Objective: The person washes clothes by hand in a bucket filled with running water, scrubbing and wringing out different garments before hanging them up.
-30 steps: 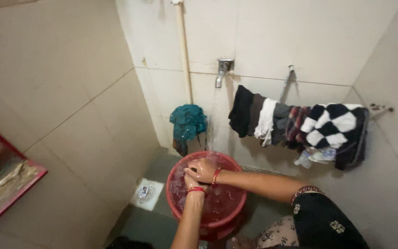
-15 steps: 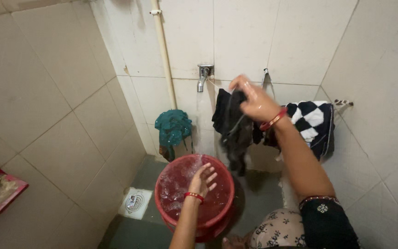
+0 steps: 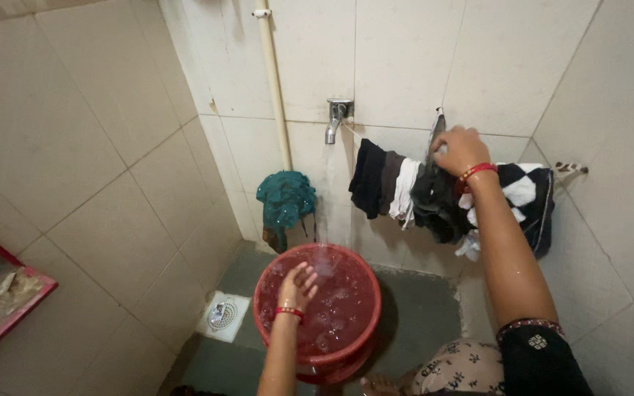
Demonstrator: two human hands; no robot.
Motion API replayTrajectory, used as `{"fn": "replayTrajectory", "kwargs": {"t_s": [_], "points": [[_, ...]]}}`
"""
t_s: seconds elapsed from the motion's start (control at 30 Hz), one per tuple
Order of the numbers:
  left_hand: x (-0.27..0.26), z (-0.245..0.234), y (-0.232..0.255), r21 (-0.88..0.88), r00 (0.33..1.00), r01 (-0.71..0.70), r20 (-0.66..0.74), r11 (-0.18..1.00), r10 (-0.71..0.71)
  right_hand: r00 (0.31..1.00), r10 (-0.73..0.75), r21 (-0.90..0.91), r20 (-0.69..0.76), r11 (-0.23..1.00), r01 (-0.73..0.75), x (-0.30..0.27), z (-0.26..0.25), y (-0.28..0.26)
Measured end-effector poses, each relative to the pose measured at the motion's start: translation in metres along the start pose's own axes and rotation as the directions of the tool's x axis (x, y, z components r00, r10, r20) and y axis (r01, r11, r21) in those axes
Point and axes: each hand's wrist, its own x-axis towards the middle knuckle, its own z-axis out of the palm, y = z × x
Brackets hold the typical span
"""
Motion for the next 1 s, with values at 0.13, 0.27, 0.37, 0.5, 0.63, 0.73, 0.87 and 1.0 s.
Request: {"fn": "replayTrajectory", "kwargs": {"t_s": [0.13,0.27,0.37,0.5,0.63,0.73,0.87,1.0], "points": [[0.006,-0.022,0.011,-0.056,0.998,-0.024,-0.059,0.998,0.021,0.870,0.067,-0.088,0.488,0.996,-0.027,-0.002,0.012,-0.004],[0.007,-0.057,0.024,-0.092,0.989,-0.100,-0.116,0.991,0.089,0.786,0.088,-0.197,0.612,0.980,0.043,-0.008,0.014,-0.035],[-0.002,-0.092,0.026,-0.026,0.948,-0.179,-0.274,0.984,0.165,0.808,0.248,-0.334,0.534,0.940,-0.068,-0.023,0.003,-0.079],[-0.019,-0.152,0.024,-0.076,0.902,-0.320,-0.328,0.944,0.280,0.921,-0.377,-0.156,-0.096,0.920,0.360,-0.062,0.045,-0.153],[-0.061,-0.200,0.008,0.599,0.660,-0.220,-0.490,0.770,0.570,0.767,-0.615,0.073,0.183,0.786,0.613,-0.115,0.138,-0.217],[-0.095,-0.223,-0.012,0.760,0.592,-0.005,-0.522,0.650,0.615,0.618,-0.714,0.111,0.328,0.679,0.725,-0.173,0.208,-0.235],[-0.156,-0.242,-0.063,0.755,0.766,0.478,-0.608,0.449,0.208,0.379,-0.593,0.128,0.711,0.639,0.759,-0.222,0.281,-0.216],[-0.208,-0.224,-0.128,0.754,0.761,0.646,-0.648,0.118,-0.028,0.226,-0.451,0.117,0.863,0.615,0.780,-0.246,0.315,-0.204]]}}
